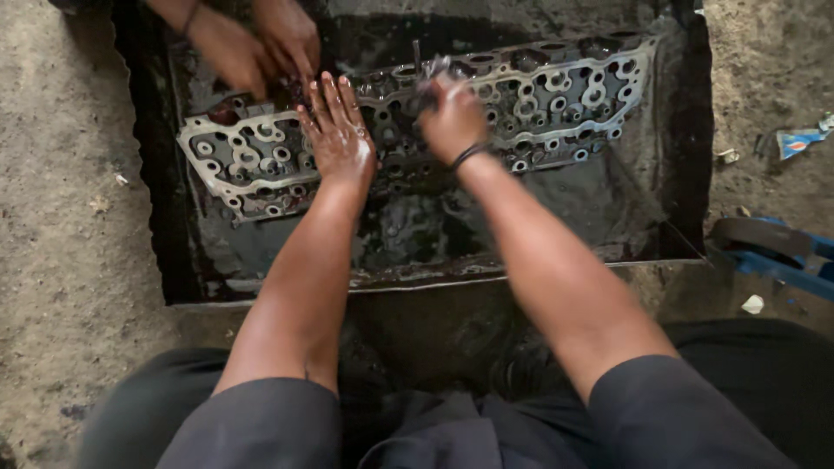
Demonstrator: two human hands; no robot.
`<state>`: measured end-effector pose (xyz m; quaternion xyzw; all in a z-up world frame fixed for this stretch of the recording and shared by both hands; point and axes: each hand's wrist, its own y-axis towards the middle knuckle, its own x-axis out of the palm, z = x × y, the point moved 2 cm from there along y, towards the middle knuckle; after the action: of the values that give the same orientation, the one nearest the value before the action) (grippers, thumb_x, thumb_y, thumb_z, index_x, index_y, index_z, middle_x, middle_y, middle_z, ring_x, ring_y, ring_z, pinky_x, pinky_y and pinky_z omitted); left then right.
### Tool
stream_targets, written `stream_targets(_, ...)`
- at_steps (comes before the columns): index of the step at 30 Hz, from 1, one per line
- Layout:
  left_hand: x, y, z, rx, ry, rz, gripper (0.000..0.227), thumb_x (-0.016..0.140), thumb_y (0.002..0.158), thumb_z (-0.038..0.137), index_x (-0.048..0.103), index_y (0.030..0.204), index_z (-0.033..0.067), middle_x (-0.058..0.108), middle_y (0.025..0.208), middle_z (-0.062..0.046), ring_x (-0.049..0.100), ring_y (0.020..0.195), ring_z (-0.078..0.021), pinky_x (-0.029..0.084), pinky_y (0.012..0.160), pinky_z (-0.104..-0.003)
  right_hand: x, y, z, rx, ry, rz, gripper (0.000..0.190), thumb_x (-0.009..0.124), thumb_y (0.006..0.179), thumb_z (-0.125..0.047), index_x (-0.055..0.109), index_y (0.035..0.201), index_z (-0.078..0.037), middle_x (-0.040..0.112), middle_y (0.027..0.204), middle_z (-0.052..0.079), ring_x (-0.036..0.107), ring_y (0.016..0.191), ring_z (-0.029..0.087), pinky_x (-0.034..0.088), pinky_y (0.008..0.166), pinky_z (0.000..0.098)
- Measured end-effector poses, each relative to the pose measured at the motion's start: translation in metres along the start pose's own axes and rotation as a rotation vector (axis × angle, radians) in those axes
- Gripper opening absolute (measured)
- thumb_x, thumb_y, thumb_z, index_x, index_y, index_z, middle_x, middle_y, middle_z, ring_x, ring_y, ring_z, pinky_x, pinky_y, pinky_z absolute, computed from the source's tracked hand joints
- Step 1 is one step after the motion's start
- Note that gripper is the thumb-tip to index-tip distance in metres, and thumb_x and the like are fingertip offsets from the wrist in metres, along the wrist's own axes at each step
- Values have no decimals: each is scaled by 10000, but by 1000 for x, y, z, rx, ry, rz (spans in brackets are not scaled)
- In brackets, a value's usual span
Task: The person scrubs a large metal engine cylinder head with a wire brush and their hands in a water-filled metal tray. They repeatedly scrub the surface and rinse the part with water to remove grime.
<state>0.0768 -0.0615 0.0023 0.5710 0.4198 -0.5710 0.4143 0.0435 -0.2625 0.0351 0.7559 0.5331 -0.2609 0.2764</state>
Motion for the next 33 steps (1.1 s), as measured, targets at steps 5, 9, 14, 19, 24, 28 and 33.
stream_targets(5, -12, -2, 2, -26, 9, -170, 885, 514, 944, 97, -2, 1652, -29, -76, 1716, -230, -51, 1573, -452, 27, 1237, -649, -84, 33, 54, -2, 5, 41, 427, 720, 723, -110, 716, 1146, -50, 692, 1199, 205, 661, 1127, 317, 519, 977, 401)
stream_targets(9, -14, 2, 2, -13, 39, -173, 923, 531, 916, 65, -32, 1640, -39, -98, 1701, -248, -65, 1558, -466, 15, 1224, -651, -105, 21, 88, 92, -146, 21, 520, 792, 786, -239, 670, 1257, -56, 642, 1322, 221, 667, 1215, 350, 540, 1060, 412)
stream_targets(14, -14, 1, 2, -13, -1, -158, 938, 545, 915, 83, -47, 1633, -39, -106, 1701, -238, -82, 1561, -461, 10, 1229, -657, -44, -49, 79, -93, -648, 139, 1057, 915, 624, -538, 448, 1368, 49, 469, 1266, 391, 568, 1154, 558, 506, 952, 551)
stream_targets(19, -25, -3, 4, -12, -5, -213, 1011, 600, 880, 94, -55, 1637, -48, -109, 1705, -248, -88, 1563, -464, 5, 1235, -652, -61, -36, 107, 108, -431, -55, 482, 792, 883, -279, 594, 1271, -73, 617, 1221, 214, 599, 1128, 435, 495, 931, 547)
stream_targets(24, -29, -3, 2, -7, -46, -263, 1110, 686, 838, 146, -65, 1632, -47, -110, 1703, -245, -81, 1569, -448, 11, 1245, -637, -105, -3, 137, -143, -524, 373, 147, 801, 731, -144, 700, 814, -79, 712, 921, 150, 649, 967, 405, 519, 857, 536)
stream_targets(28, -38, -7, 3, 9, -42, -176, 1099, 700, 848, 176, -39, 1626, -58, -75, 1701, -255, -49, 1569, -455, 35, 1244, -643, -141, -2, 153, 299, -401, 389, 559, 716, 755, -139, 570, 1292, -80, 670, 942, 199, 648, 920, 473, 509, 823, 560)
stream_targets(33, -34, -8, 2, 12, -58, -168, 1038, 666, 881, 171, -9, 1631, -74, -44, 1709, -266, -24, 1576, -466, 48, 1254, -657, -105, -6, 137, 151, -530, 375, 350, 634, 835, -82, 636, 1185, -65, 626, 1070, 250, 648, 927, 453, 531, 815, 535)
